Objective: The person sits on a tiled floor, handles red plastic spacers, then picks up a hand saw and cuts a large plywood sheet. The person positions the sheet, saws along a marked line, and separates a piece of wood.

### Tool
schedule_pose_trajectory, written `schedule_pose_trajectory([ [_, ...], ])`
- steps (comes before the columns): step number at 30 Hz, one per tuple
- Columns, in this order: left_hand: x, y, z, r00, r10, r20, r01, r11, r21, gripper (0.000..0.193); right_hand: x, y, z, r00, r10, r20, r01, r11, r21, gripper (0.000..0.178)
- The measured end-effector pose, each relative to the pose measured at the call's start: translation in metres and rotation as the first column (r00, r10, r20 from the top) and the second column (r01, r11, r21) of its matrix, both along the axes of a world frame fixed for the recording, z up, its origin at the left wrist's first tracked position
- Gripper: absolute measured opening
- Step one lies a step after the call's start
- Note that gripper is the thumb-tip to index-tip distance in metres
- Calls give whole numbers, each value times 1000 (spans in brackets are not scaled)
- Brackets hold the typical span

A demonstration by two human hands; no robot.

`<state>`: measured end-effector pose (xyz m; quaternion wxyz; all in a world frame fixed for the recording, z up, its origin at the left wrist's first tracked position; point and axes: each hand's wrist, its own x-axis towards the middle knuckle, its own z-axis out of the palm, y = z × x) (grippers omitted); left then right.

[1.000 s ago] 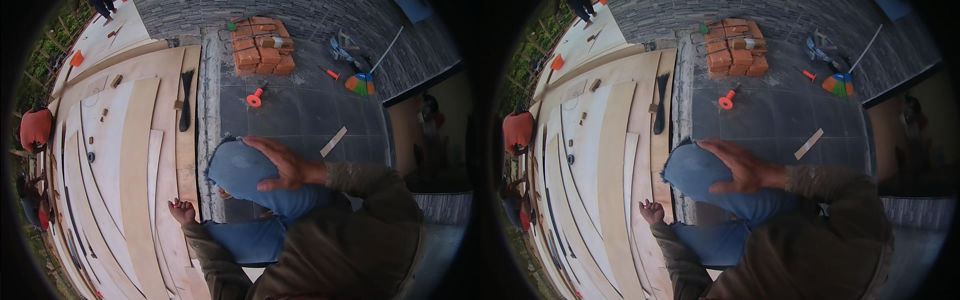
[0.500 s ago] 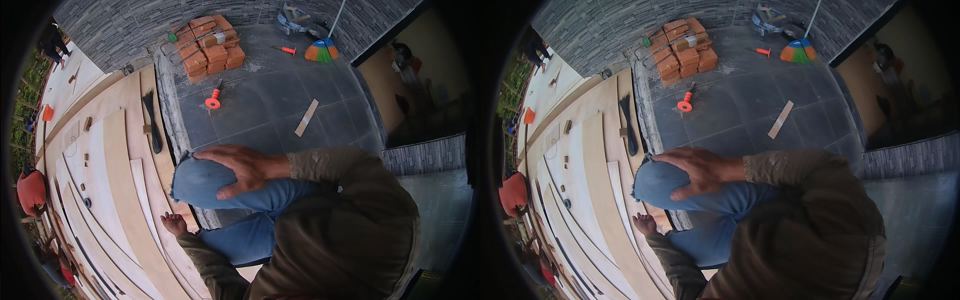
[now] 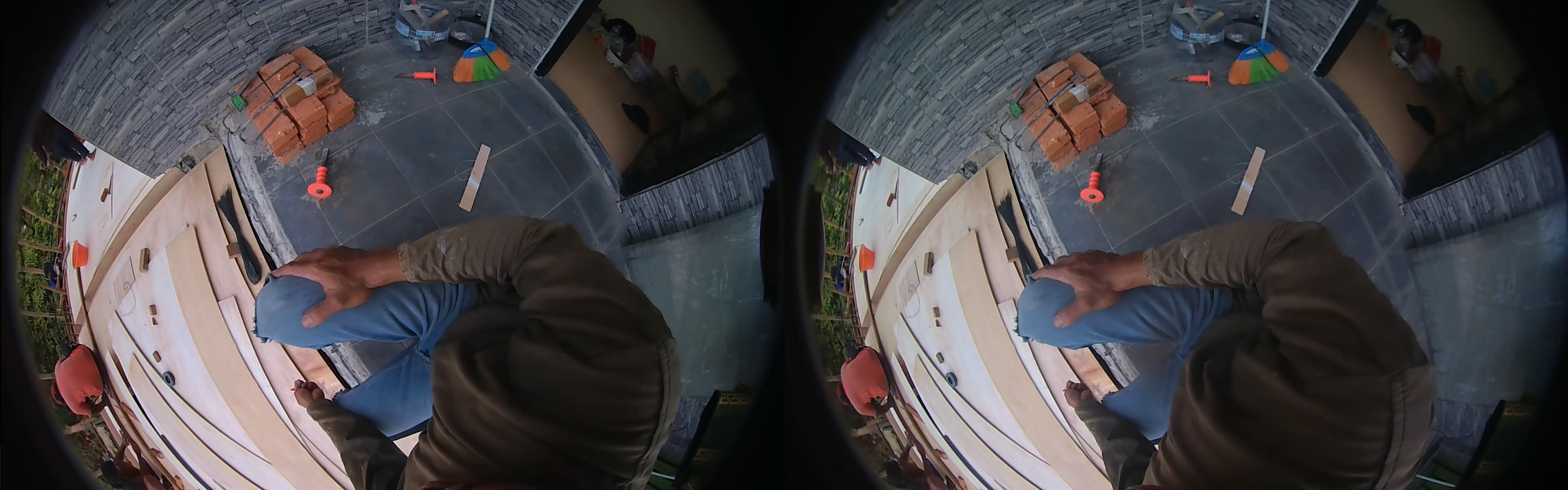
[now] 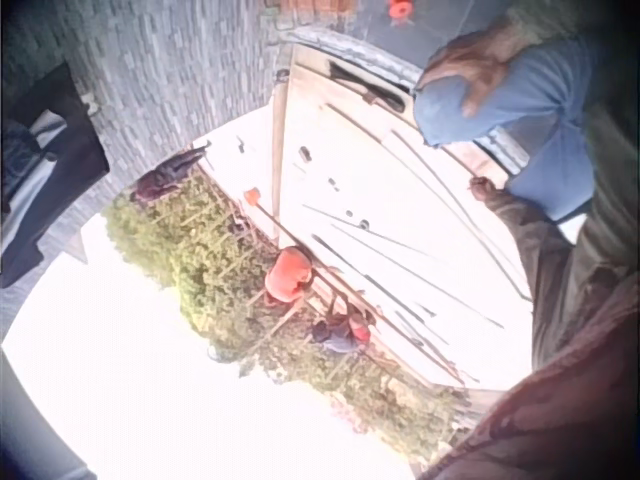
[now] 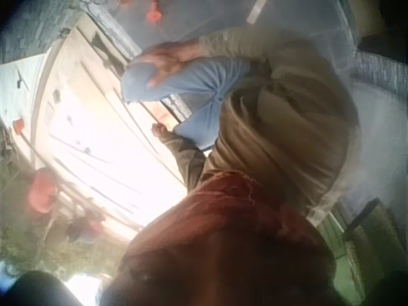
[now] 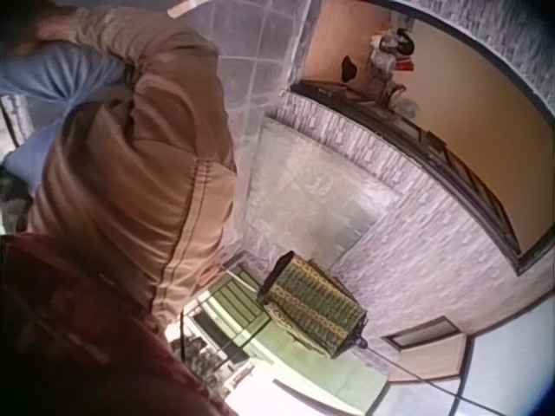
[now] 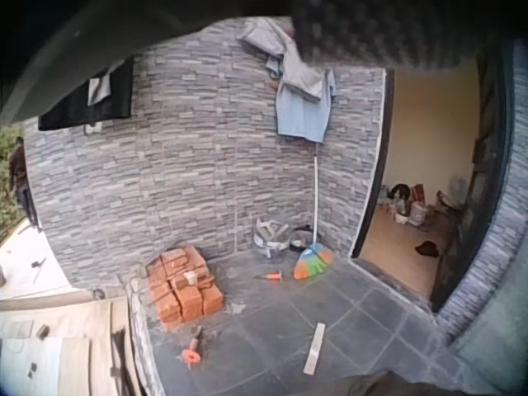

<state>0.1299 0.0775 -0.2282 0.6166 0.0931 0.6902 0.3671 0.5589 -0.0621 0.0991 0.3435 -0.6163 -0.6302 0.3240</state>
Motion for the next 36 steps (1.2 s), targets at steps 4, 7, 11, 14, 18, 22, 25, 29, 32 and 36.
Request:
schedule_pose_trajectory([
  [4,-15,2,-15,996,85,16,-86,994,62,9,-1,5,1,1000,8,-21,-8,1000,-9,107],
  [7,-4,4,-16,999,-32,-8,33,994,100,26,3,1,3,1000,-4,-3,4,1000,5,106],
  [11,26,11,2,1000,-28,-2,28,996,81,56,15,-10,4,998,-66,-8,66,998,-10,107],
  [14,43,19,22,994,-104,-27,106,992,67,84,26,-19,3,993,-97,-67,99,995,21,107],
  [18,59,20,39,982,-183,-53,186,981,54,101,39,-27,-2,980,-193,-58,191,981,-41,100],
  [22,76,18,39,968,-150,-202,182,971,154,89,57,-38,-14,898,-375,-229,385,923,-1,86],
  [25,74,28,43,848,-221,-481,359,908,217,79,85,-58,-40,822,-440,-363,466,885,-16,74],
  [29,37,38,69,479,-195,-856,694,681,234,68,143,-107,-110,765,-643,38,589,675,-443,71],
  [32,2,20,87,225,-350,-909,839,545,-2,74,182,-152,-176,754,-541,374,648,516,-561,68],
  [36,-13,-17,86,70,-588,-806,892,398,-213,77,208,-195,-237,789,-346,508,612,363,-703,68],
])
